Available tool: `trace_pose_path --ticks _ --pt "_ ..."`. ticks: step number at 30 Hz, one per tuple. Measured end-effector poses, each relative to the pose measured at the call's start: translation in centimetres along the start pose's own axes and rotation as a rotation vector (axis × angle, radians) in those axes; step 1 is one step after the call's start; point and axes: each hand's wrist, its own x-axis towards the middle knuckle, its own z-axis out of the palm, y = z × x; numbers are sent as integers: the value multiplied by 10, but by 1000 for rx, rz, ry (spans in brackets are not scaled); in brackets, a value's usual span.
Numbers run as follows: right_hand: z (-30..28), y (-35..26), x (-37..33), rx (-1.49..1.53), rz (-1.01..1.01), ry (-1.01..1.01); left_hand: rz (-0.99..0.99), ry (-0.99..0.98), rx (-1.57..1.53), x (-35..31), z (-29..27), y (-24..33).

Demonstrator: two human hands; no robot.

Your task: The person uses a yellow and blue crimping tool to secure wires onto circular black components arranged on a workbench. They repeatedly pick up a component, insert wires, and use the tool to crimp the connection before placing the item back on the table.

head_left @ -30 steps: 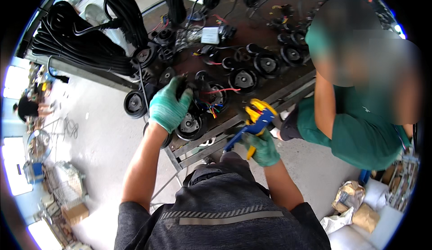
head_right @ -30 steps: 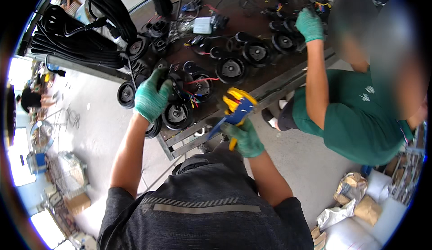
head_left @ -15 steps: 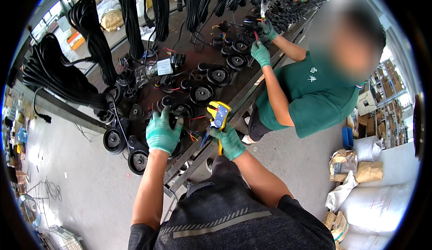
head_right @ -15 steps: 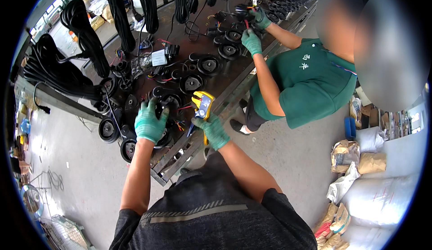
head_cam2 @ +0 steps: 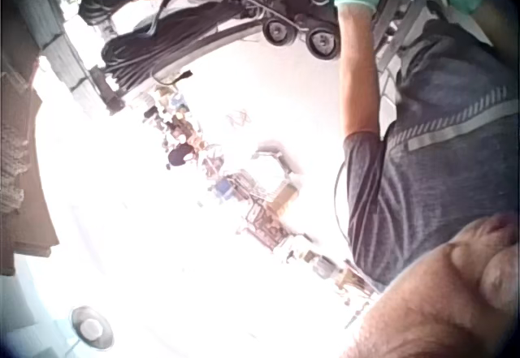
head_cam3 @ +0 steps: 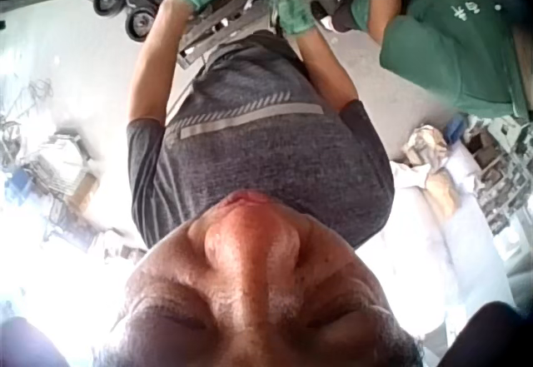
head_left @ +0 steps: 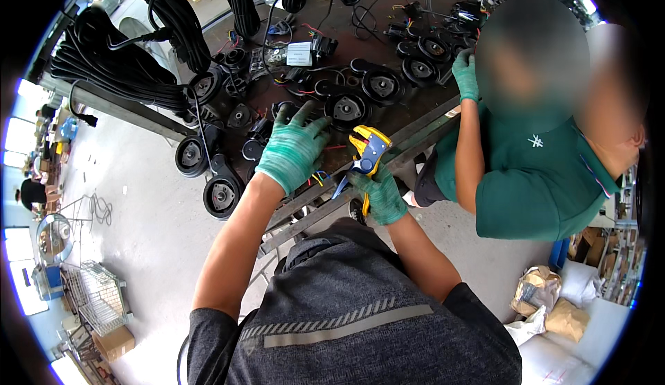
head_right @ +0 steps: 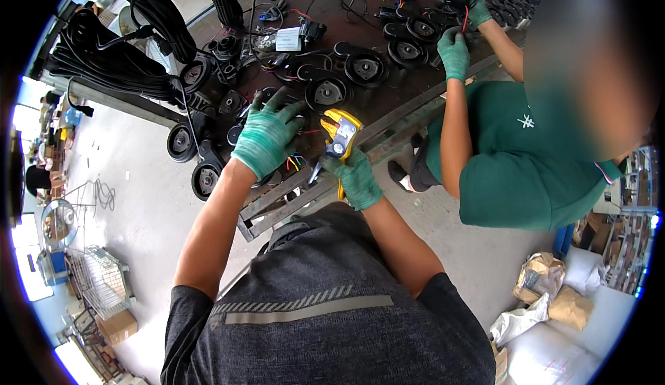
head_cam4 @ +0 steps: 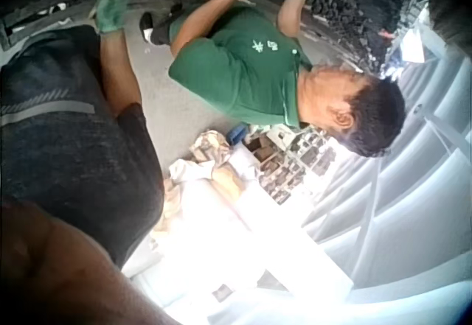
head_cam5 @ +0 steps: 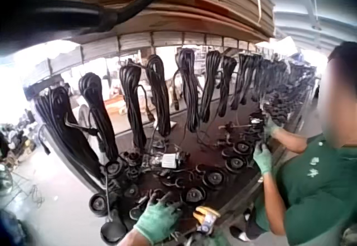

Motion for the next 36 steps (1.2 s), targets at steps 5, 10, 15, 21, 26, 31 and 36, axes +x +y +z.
trace_pose_path --ticks 5,10,15,21,26,31,36 --pt "-7 -13 7 -130 -46 -83 -57 -92 -213 20 -3 12" --pt "-10 -14 7 -84 -1 -42 -97 -52 -549 18 0 -4" --pt "-11 -19 5 122 41 -50 -136 -38 -534 15 1 -4" --pt "-9 -16 2 -49 -1 -71 -38 -71 -438 16 -2 1" --pt "3 -22 -4 105 53 -42 -71 69 -422 4 3 1" --pt "9 -46 -22 219 74 33 -57 195 -453 -5 9 -2" --pt "-11 -50 -30 -2 161 20 -94 280 -579 -8 18 -9"
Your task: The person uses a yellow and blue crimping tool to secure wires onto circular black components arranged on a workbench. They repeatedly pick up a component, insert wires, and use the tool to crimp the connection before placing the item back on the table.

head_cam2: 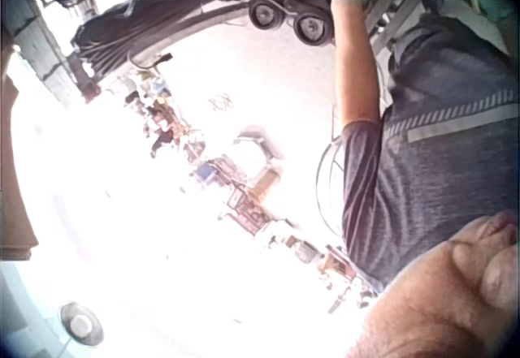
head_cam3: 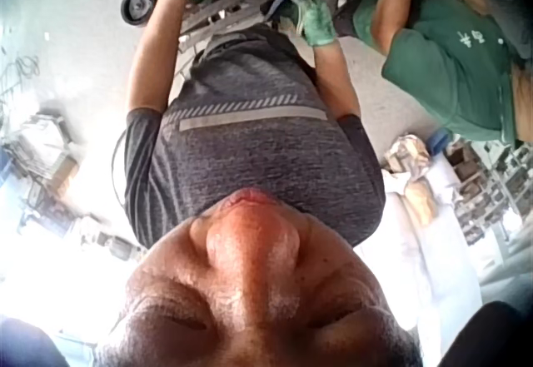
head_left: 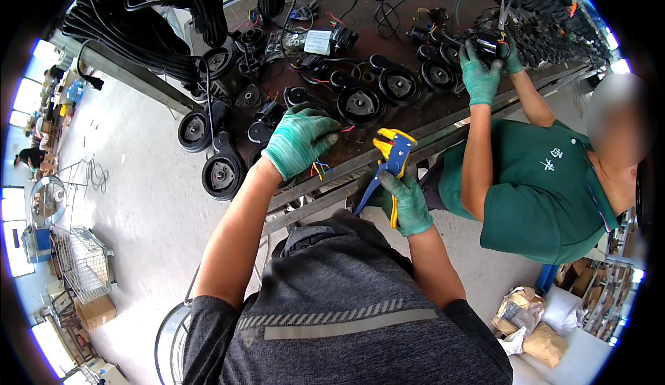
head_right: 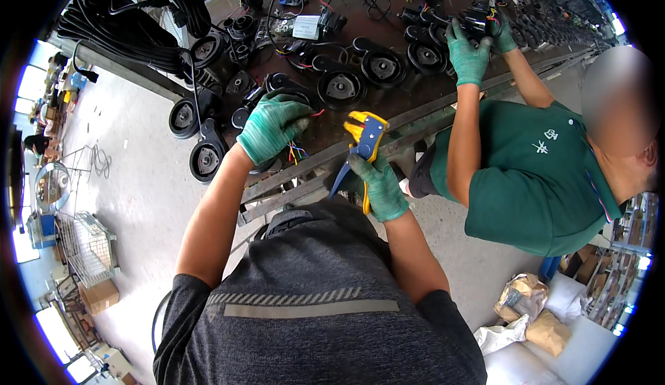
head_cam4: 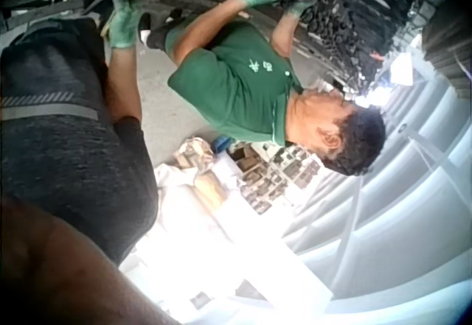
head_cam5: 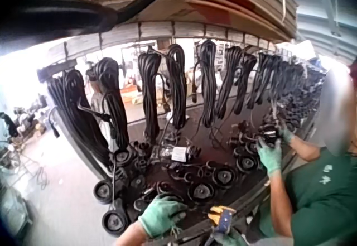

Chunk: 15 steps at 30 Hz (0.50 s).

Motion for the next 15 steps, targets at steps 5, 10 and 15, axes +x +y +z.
trace_pose_path --ticks 5,10,15 --pt "15 -5 6 29 115 -122 5 -29 -63 -7 -4 -8" --pt "24 -4 19 84 187 -171 -7 -35 -109 -10 -3 -13" --pt "29 -13 16 31 163 -175 -40 -54 -97 -10 -3 -15"
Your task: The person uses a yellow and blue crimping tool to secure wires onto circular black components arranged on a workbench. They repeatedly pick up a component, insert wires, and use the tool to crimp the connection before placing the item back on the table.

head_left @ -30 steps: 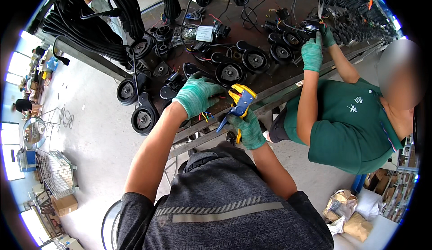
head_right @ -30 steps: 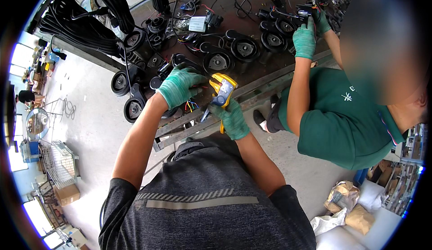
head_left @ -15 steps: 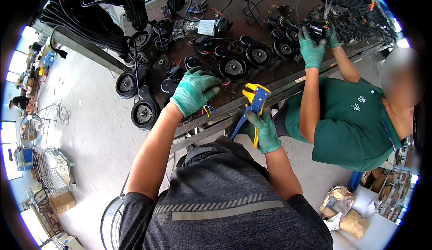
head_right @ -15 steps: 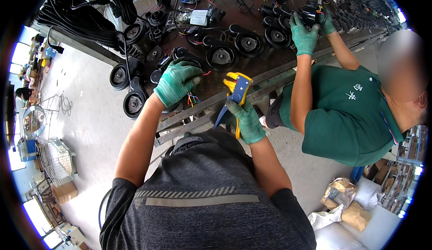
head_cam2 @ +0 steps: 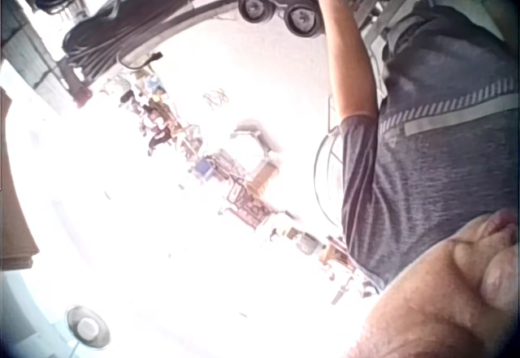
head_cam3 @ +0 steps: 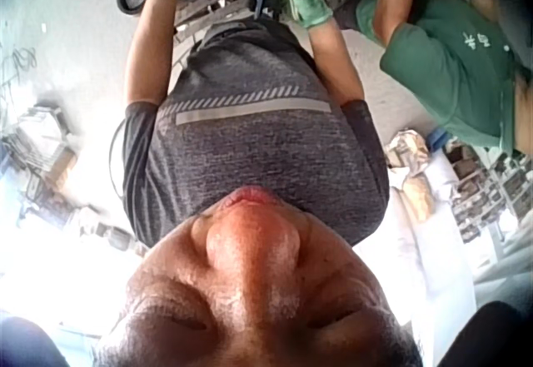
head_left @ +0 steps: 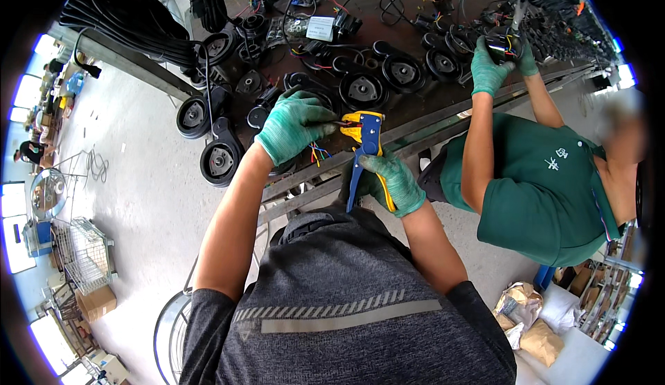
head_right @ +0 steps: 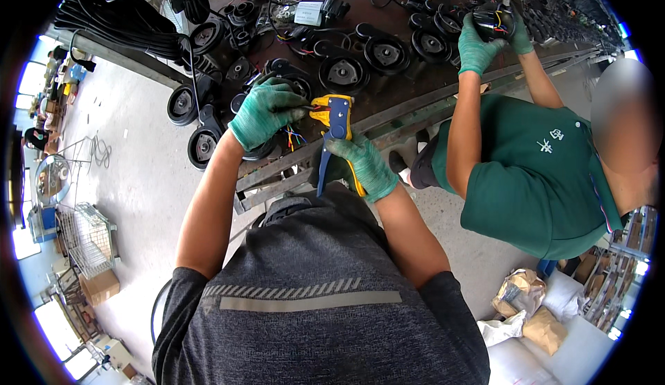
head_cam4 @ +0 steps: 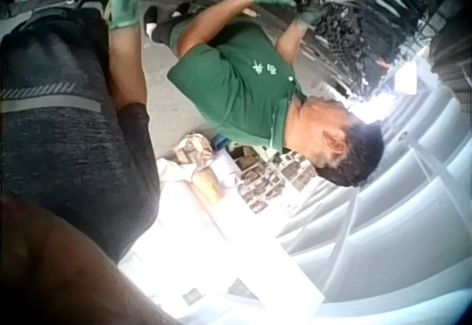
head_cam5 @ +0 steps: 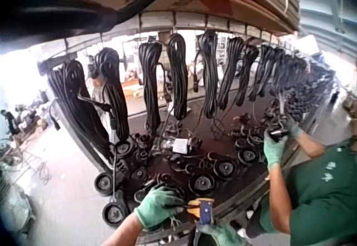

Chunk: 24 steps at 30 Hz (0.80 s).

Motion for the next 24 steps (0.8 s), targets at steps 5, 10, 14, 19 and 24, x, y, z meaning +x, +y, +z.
trace_pose_path --ticks 5,10,14,19,24 --pt "-1 -7 0 -97 -21 26 12 5 -22 3 2 1" --pt "-3 -9 1 -18 50 11 35 -10 -29 3 3 -3" --pt "-5 -12 -1 32 87 -32 49 -38 -38 6 4 -3" --pt "-29 -3 5 166 83 -160 24 -80 30 9 3 7" --pt "-20 6 -7 187 -83 63 48 -54 96 10 6 13"
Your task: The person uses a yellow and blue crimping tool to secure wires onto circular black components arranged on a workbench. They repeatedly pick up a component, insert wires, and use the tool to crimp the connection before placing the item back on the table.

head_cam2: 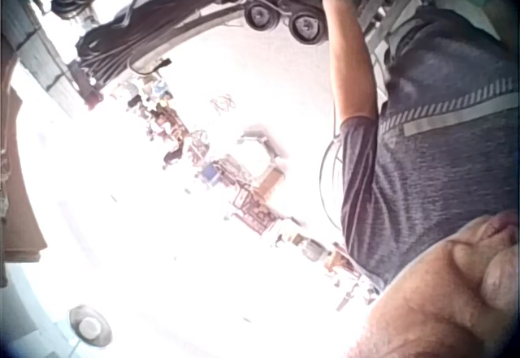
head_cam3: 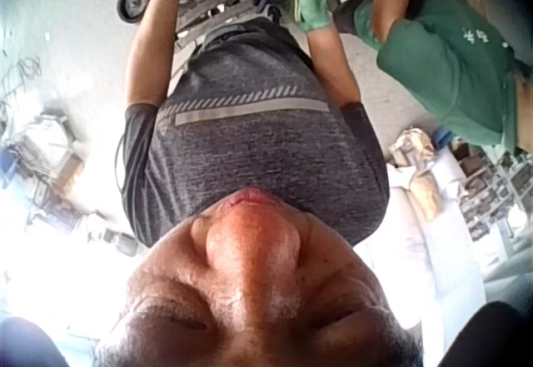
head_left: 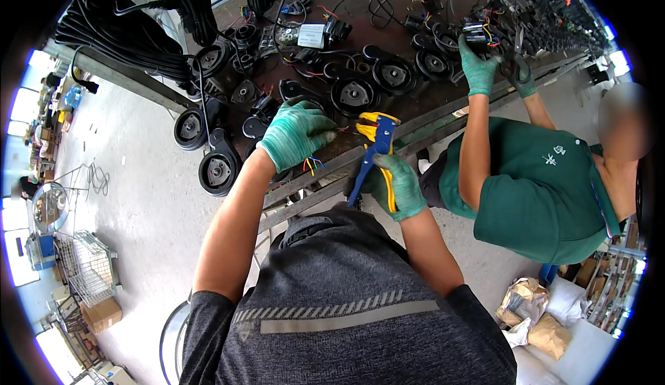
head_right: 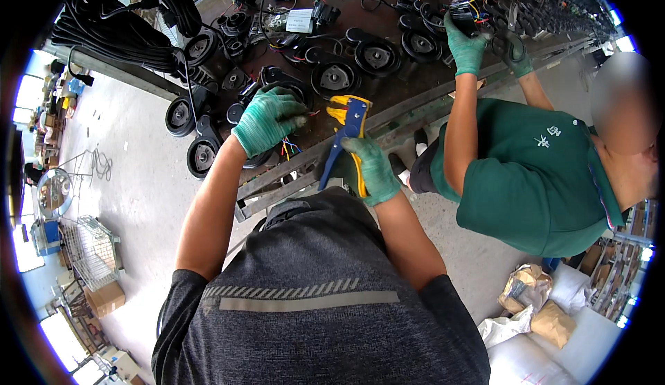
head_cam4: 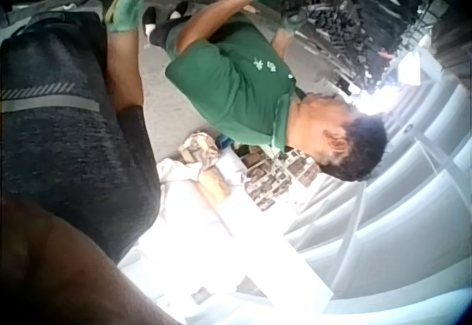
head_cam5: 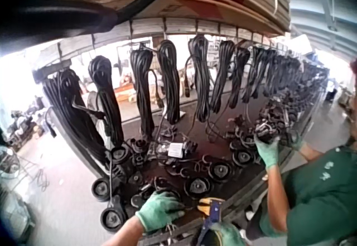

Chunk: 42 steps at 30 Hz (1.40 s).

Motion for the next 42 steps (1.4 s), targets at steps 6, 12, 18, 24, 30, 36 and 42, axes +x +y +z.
trace_pose_path --ticks 6,12,18,24,30,36,42 --pt "11 -12 -13 -307 -98 3 3 -9 38 8 -1 9" --pt "5 -7 2 -301 -15 -55 3 -31 80 11 -1 11" --pt "2 -3 10 -337 34 -41 8 -59 106 11 0 8" --pt "7 -4 9 -417 -25 -15 3 -75 103 11 0 6" --pt "15 3 6 -457 -114 56 7 -92 128 13 1 8" --pt "6 10 8 -284 -218 58 -21 -111 86 13 -5 5" --pt "-38 -2 -24 -76 -156 130 -457 515 -420 1 -72 -40"
